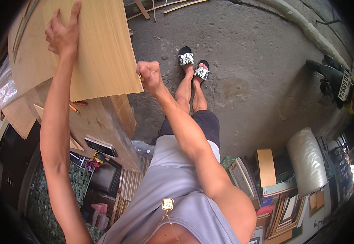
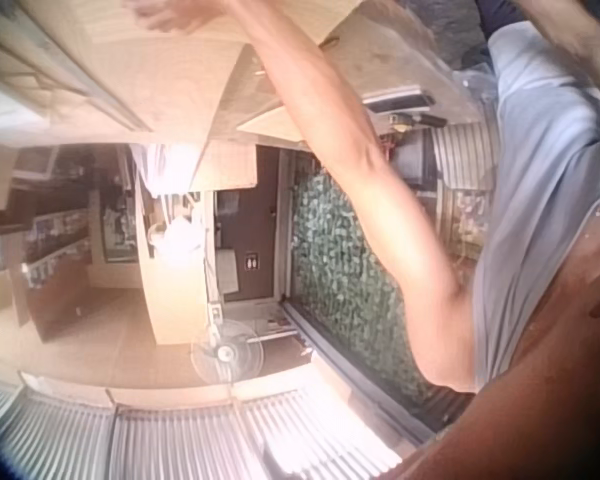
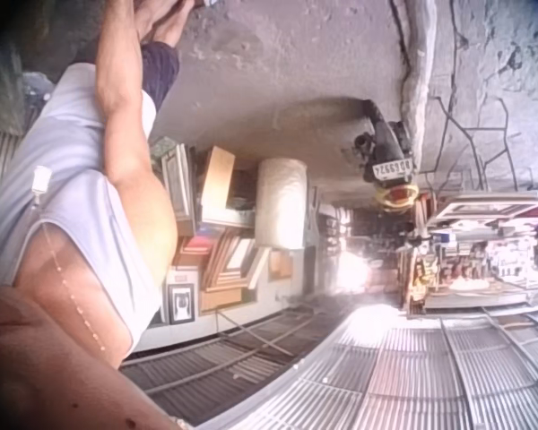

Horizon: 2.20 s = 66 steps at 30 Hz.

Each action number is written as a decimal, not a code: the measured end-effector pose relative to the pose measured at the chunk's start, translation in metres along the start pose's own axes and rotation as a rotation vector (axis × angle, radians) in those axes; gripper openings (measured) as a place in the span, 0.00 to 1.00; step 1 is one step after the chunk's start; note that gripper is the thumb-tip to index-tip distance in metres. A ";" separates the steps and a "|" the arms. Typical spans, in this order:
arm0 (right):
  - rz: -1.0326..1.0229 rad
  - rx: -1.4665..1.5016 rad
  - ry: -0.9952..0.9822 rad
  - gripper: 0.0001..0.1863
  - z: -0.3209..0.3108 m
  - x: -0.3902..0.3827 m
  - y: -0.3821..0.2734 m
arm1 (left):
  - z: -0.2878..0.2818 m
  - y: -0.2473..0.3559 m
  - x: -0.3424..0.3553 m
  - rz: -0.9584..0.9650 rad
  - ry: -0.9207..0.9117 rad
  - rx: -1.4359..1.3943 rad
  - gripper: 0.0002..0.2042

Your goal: The person uses a utility knife and a metal ruler to cut rectangular pieces of plywood on a workbench. They repeatedly score the wood along the ruler edge, then snap off the cut sections. A second person is visible in the background working on a wooden frame.

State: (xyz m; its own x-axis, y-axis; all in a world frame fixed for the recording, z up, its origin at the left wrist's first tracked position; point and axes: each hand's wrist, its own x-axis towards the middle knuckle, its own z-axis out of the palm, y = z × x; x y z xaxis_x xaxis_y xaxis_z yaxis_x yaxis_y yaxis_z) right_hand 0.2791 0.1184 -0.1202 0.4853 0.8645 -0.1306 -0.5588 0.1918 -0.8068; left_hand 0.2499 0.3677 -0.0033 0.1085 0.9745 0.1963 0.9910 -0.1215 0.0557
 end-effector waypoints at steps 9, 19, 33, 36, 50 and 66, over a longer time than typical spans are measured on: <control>0.007 -0.032 -0.028 0.38 -0.004 -0.007 -0.001 | 0.002 0.002 0.002 0.009 0.007 0.007 0.40; 0.023 -0.055 -0.037 0.38 -0.008 -0.014 0.003 | 0.004 0.002 0.002 0.033 0.046 -0.012 0.39; -0.140 -0.796 -0.110 0.32 -0.082 -0.013 -0.035 | 0.003 0.002 0.001 0.057 0.080 -0.027 0.38; -0.064 -0.826 -0.144 0.28 -0.102 0.008 -0.074 | 0.011 -0.006 0.010 0.038 -0.018 -0.066 0.46; -0.100 -1.379 0.026 0.38 -0.051 0.239 -0.178 | 0.009 -0.005 0.004 0.063 0.042 -0.047 0.47; -0.118 -1.530 0.040 0.42 -0.026 0.307 -0.182 | 0.012 -0.007 0.003 0.066 0.047 -0.121 0.30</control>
State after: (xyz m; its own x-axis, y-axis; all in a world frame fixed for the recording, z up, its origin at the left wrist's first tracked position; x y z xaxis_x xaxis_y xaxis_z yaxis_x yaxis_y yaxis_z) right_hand 0.5470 0.3373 -0.0283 0.5069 0.8618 -0.0204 0.6761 -0.4121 -0.6108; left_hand 0.2443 0.3741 -0.0145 0.1667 0.9540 0.2493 0.9649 -0.2098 0.1578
